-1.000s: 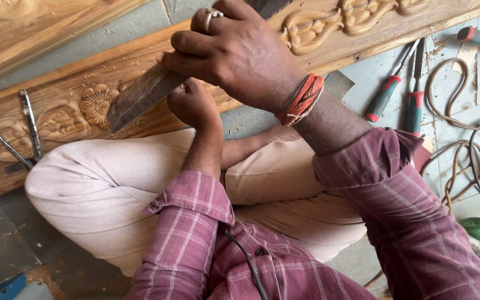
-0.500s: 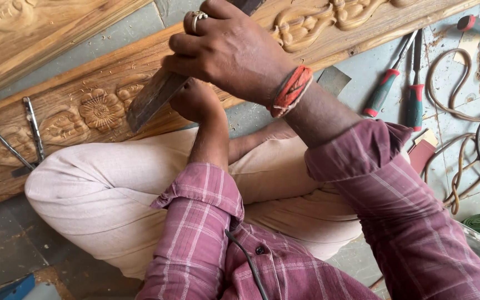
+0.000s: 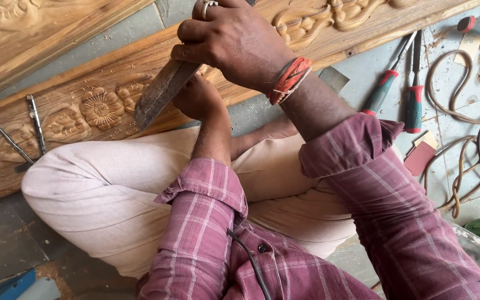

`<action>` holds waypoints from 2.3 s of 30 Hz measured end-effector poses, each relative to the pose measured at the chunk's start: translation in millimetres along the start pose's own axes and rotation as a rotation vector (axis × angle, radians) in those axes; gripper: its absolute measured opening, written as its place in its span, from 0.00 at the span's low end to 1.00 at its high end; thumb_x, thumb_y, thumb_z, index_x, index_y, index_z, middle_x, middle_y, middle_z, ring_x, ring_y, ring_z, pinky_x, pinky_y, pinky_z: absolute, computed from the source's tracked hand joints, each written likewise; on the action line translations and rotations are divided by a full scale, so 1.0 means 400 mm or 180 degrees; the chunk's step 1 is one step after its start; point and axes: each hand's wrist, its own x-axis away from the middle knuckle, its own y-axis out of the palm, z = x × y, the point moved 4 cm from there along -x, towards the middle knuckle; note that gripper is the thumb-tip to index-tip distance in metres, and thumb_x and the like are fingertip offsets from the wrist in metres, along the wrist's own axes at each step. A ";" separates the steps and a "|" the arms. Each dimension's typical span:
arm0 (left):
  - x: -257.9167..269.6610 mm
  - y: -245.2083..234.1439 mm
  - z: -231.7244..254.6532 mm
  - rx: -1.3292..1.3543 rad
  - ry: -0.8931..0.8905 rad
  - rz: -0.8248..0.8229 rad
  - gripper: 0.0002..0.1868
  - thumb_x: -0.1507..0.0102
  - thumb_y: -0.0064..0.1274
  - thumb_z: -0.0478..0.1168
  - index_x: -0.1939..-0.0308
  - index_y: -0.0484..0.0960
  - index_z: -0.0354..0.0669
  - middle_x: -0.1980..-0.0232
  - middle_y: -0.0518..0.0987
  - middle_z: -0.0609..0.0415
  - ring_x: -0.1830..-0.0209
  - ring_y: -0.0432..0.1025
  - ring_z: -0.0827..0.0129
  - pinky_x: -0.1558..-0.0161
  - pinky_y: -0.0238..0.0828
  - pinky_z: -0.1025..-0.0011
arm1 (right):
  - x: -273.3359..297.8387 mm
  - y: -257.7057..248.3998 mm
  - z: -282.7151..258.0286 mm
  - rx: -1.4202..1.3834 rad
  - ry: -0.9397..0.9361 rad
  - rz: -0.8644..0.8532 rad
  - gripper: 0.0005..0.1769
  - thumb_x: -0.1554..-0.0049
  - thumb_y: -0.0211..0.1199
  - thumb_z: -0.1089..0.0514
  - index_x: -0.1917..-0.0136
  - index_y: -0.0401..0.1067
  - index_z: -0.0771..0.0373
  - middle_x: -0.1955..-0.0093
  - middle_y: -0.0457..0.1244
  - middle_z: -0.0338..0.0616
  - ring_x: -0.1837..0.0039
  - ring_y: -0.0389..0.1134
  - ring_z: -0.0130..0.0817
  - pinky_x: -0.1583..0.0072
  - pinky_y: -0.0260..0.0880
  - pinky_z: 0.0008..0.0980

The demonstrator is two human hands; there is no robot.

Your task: The person sits on the floor and carves intricate floral patterns into a long wooden plank using a chisel and a wooden mallet. They then switch to using a sanding block to smooth the carved surfaces.

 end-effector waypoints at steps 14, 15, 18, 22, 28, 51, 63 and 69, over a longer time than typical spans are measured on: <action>-0.129 -0.035 -0.077 0.0459 0.1025 -0.1079 0.20 0.27 0.45 0.42 0.55 0.88 0.28 0.54 0.89 0.37 0.56 0.83 0.56 0.48 0.79 0.62 | -0.040 -0.044 0.012 -0.0076 0.0464 -0.0097 0.18 0.41 0.71 0.55 0.38 0.80 0.47 0.42 0.67 0.30 0.43 0.69 0.32 0.41 0.66 0.38; -0.140 -0.054 -0.066 0.1338 0.1076 -0.1237 0.20 0.26 0.44 0.39 0.54 0.88 0.24 0.54 0.90 0.38 0.56 0.84 0.59 0.48 0.81 0.64 | -0.035 -0.052 0.015 -0.0125 0.0605 -0.0063 0.19 0.41 0.74 0.54 0.36 0.79 0.47 0.42 0.67 0.31 0.43 0.69 0.33 0.41 0.66 0.40; -0.184 -0.091 -0.042 0.2680 0.0395 -0.1752 0.21 0.30 0.43 0.35 0.34 0.69 0.29 0.55 0.84 0.40 0.60 0.80 0.66 0.57 0.78 0.70 | 0.006 -0.055 0.034 -0.1576 0.1388 0.0013 0.31 0.44 0.74 0.66 0.29 0.71 0.61 0.34 0.66 0.41 0.37 0.70 0.37 0.36 0.73 0.33; -0.181 -0.137 -0.011 0.1188 0.0909 -0.1732 0.18 0.27 0.41 0.37 0.37 0.72 0.29 0.55 0.86 0.46 0.55 0.83 0.70 0.56 0.80 0.76 | 0.021 -0.021 0.039 -0.2662 0.2341 0.0237 0.35 0.40 0.75 0.72 0.23 0.66 0.67 0.39 0.62 0.41 0.42 0.66 0.26 0.41 0.73 0.29; -0.170 -0.146 -0.020 0.1431 0.1080 -0.1778 0.08 0.25 0.44 0.35 0.47 0.73 0.31 0.56 0.85 0.44 0.54 0.84 0.69 0.51 0.82 0.73 | 0.005 0.051 0.020 -0.3261 0.2877 0.0066 0.38 0.37 0.75 0.70 0.20 0.61 0.64 0.34 0.67 0.36 0.35 0.68 0.22 0.34 0.75 0.25; -0.175 -0.136 -0.001 0.1014 0.0988 -0.1863 0.07 0.26 0.44 0.34 0.50 0.75 0.33 0.60 0.86 0.48 0.57 0.84 0.70 0.54 0.85 0.74 | 0.006 0.058 -0.004 -0.2952 0.2313 -0.0480 0.36 0.36 0.75 0.71 0.21 0.63 0.62 0.44 0.61 0.34 0.42 0.70 0.21 0.35 0.77 0.26; -0.196 -0.135 0.015 0.0688 0.1164 -0.1975 0.13 0.26 0.44 0.37 0.61 0.79 0.33 0.67 0.87 0.49 0.69 0.82 0.71 0.61 0.80 0.75 | -0.201 0.028 -0.061 -0.0503 0.0324 -0.0636 0.21 0.33 0.73 0.55 0.29 0.74 0.52 0.46 0.68 0.35 0.48 0.71 0.35 0.49 0.71 0.37; -0.191 -0.132 0.009 0.1265 0.0916 -0.1957 0.11 0.29 0.44 0.36 0.51 0.81 0.33 0.65 0.86 0.50 0.67 0.83 0.73 0.61 0.81 0.74 | -0.284 0.050 -0.078 -0.0006 -0.0244 -0.0836 0.17 0.33 0.62 0.56 0.32 0.75 0.49 0.51 0.67 0.33 0.50 0.70 0.33 0.54 0.69 0.33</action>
